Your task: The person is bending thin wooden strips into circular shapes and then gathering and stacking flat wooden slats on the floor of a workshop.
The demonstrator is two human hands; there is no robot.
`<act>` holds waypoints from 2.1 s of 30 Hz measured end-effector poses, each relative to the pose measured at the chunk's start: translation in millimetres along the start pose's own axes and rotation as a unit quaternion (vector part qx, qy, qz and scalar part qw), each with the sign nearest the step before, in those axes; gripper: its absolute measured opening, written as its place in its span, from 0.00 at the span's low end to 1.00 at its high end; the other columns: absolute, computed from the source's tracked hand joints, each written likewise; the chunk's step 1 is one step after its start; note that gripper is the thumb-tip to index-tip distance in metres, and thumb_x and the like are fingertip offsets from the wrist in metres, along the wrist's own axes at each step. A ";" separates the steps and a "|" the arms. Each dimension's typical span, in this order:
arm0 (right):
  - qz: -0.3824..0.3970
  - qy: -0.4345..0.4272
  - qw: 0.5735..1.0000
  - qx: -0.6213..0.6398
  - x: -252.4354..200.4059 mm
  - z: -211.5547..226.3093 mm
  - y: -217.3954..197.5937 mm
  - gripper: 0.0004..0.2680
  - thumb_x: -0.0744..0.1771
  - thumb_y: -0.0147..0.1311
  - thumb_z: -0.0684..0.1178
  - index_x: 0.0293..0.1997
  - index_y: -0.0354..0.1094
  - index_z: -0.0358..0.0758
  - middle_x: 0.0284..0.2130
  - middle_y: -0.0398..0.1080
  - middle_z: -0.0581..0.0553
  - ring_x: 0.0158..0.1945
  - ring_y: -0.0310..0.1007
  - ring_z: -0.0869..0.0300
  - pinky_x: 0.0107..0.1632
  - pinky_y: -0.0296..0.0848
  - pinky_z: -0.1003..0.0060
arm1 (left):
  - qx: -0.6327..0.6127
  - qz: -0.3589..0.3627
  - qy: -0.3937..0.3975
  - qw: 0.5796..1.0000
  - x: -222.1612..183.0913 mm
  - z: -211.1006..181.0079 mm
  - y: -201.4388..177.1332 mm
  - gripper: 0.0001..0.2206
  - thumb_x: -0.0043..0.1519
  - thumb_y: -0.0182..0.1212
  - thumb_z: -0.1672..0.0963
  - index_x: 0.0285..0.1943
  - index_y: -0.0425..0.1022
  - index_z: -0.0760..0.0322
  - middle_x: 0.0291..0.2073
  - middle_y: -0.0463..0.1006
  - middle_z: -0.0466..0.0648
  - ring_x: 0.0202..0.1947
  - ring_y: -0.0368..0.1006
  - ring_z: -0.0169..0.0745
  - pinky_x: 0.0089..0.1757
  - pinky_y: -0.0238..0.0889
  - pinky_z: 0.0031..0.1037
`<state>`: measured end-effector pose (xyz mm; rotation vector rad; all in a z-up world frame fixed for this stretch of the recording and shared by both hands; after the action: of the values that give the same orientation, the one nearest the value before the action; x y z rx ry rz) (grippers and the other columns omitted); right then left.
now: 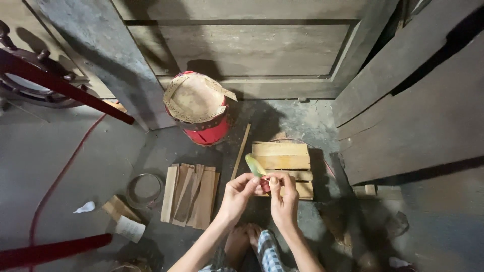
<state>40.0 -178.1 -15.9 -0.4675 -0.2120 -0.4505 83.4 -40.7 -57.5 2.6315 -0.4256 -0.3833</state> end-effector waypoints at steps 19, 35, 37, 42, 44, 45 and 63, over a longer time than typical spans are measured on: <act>0.134 0.033 0.990 0.021 0.2 5.6 18.7 0.13 0.67 0.56 0.53 0.54 0.70 0.40 0.47 0.79 0.43 0.49 0.80 0.55 0.50 0.77 0.64 | -0.151 -0.017 -0.084 0.985 1.5 12.0 -13.5 0.09 0.66 0.61 0.57 0.50 0.78 0.70 0.38 0.85 0.56 0.35 0.79 0.39 0.42 0.72 0.28; -0.068 0.343 0.817 0.458 -15.1 -102.1 7.2 0.11 0.73 0.45 0.49 0.51 0.72 0.32 0.21 0.50 0.53 0.25 0.50 0.63 0.31 0.59 0.67 | 0.169 -0.173 0.033 0.970 6.7 -33.7 -57.5 0.16 0.65 0.56 0.52 0.60 0.76 0.59 0.49 0.81 0.46 0.47 0.76 0.37 0.48 0.69 0.28; -0.060 0.360 0.799 0.477 -19.1 -107.5 15.6 0.11 0.73 0.44 0.49 0.50 0.71 0.32 0.21 0.50 0.53 0.25 0.50 0.62 0.30 0.56 0.67 | 0.098 -0.136 -0.052 0.985 12.5 -11.0 -53.4 0.22 0.65 0.53 0.49 0.67 0.73 0.59 0.55 0.80 0.48 0.52 0.79 0.42 0.52 0.71 0.33; -0.037 0.379 0.787 0.484 -19.2 -108.3 21.2 0.12 0.73 0.45 0.50 0.51 0.73 0.32 0.19 0.52 0.53 0.23 0.49 0.63 0.29 0.55 0.68 | -0.202 -0.077 -0.164 0.963 16.3 22.7 -40.9 0.16 0.69 0.56 0.54 0.57 0.80 0.70 0.29 0.78 0.48 0.28 0.73 0.32 0.38 0.71 0.27; -0.026 0.391 0.779 0.489 -22.0 -107.5 25.2 0.13 0.73 0.45 0.51 0.52 0.73 0.33 0.18 0.52 0.54 0.23 0.49 0.64 0.28 0.53 0.68 | -0.231 -0.071 -0.188 0.952 15.2 29.3 -40.2 0.17 0.67 0.57 0.52 0.57 0.79 0.68 0.25 0.75 0.45 0.23 0.66 0.32 0.35 0.66 0.28; -0.016 0.403 0.771 0.493 -24.1 -107.2 28.1 0.13 0.73 0.45 0.52 0.52 0.74 0.33 0.17 0.52 0.54 0.22 0.49 0.65 0.28 0.51 0.69 | -0.258 -0.065 -0.212 0.940 13.6 34.4 -37.6 0.19 0.66 0.59 0.49 0.57 0.79 0.66 0.20 0.73 0.42 0.18 0.60 0.31 0.32 0.62 0.29; 0.013 0.414 0.721 0.556 -46.6 -115.9 64.5 0.11 0.72 0.47 0.55 0.47 0.71 0.38 0.18 0.48 0.57 0.22 0.44 0.67 0.27 0.45 0.71 | -0.392 -0.044 -0.173 0.902 -0.1 67.5 -61.7 0.14 0.70 0.55 0.50 0.54 0.78 0.61 0.15 0.55 0.36 0.16 0.42 0.25 0.21 0.37 0.18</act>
<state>39.9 -164.9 -155.9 0.9437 0.4108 -0.3885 75.2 -13.7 -144.5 1.7940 -0.1942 -0.8564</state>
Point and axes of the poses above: each hand's wrist, its own x-axis towards the middle knuckle, its own y-axis out of the palm, z = x × y, the point moved 9 cm from there along x, towards the middle knuckle
